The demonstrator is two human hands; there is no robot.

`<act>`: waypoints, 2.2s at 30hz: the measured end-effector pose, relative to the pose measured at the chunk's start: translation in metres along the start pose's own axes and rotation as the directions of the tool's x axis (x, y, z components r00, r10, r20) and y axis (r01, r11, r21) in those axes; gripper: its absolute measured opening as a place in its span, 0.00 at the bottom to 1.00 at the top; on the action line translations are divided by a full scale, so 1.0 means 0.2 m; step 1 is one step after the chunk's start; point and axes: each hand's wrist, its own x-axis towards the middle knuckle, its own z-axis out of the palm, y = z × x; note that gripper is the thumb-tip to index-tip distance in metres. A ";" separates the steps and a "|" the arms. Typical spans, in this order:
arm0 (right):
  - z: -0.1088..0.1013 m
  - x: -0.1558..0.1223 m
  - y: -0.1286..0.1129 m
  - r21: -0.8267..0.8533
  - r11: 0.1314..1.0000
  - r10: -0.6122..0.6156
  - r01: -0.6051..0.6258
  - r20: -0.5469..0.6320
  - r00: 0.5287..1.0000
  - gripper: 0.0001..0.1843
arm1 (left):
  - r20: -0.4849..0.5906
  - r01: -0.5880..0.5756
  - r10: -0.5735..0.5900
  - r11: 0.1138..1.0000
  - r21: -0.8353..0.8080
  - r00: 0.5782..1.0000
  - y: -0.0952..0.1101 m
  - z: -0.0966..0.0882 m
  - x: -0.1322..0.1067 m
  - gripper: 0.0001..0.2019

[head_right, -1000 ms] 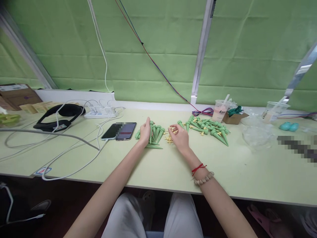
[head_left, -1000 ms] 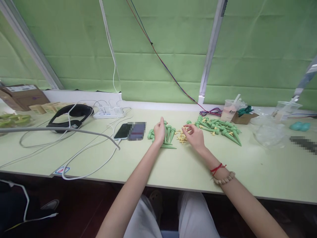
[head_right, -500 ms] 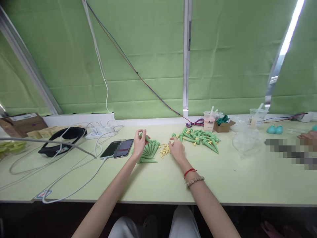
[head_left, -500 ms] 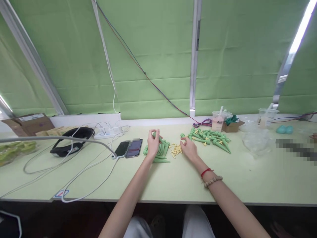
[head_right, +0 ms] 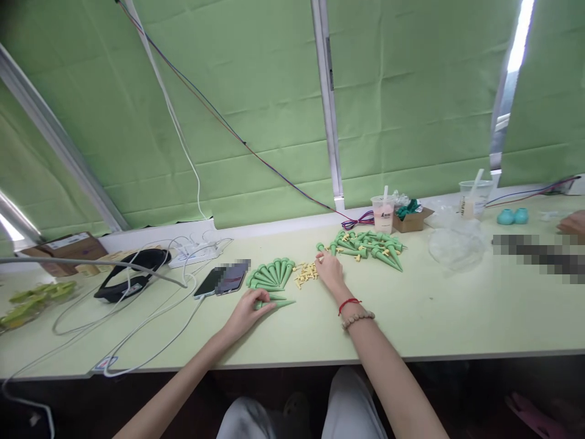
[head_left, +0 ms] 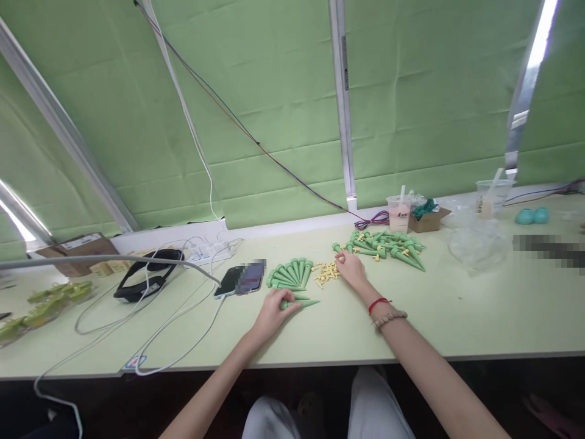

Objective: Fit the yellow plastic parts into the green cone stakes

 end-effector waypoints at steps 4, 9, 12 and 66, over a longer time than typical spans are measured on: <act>0.00 0.02 0.04 -0.022 1.000 -0.013 0.012 -0.022 1.000 0.12 | -0.027 -0.036 0.046 0.961 0.276 0.999 -0.01 -0.01 0.03 0.08; -0.01 0.05 0.09 -0.179 0.983 -0.064 0.029 -0.197 0.978 0.14 | -0.052 0.007 0.022 0.863 0.506 0.998 -0.05 0.01 0.11 0.06; -0.02 0.06 0.12 -0.285 0.956 -0.007 -0.075 -0.278 0.961 0.21 | -0.045 0.026 -0.001 0.817 0.577 0.999 -0.03 0.01 0.17 0.04; 0.13 0.04 -0.09 0.687 0.718 -0.085 0.112 -0.073 0.994 0.25 | -0.112 -0.138 0.107 0.940 -0.312 0.988 0.15 0.40 0.46 0.17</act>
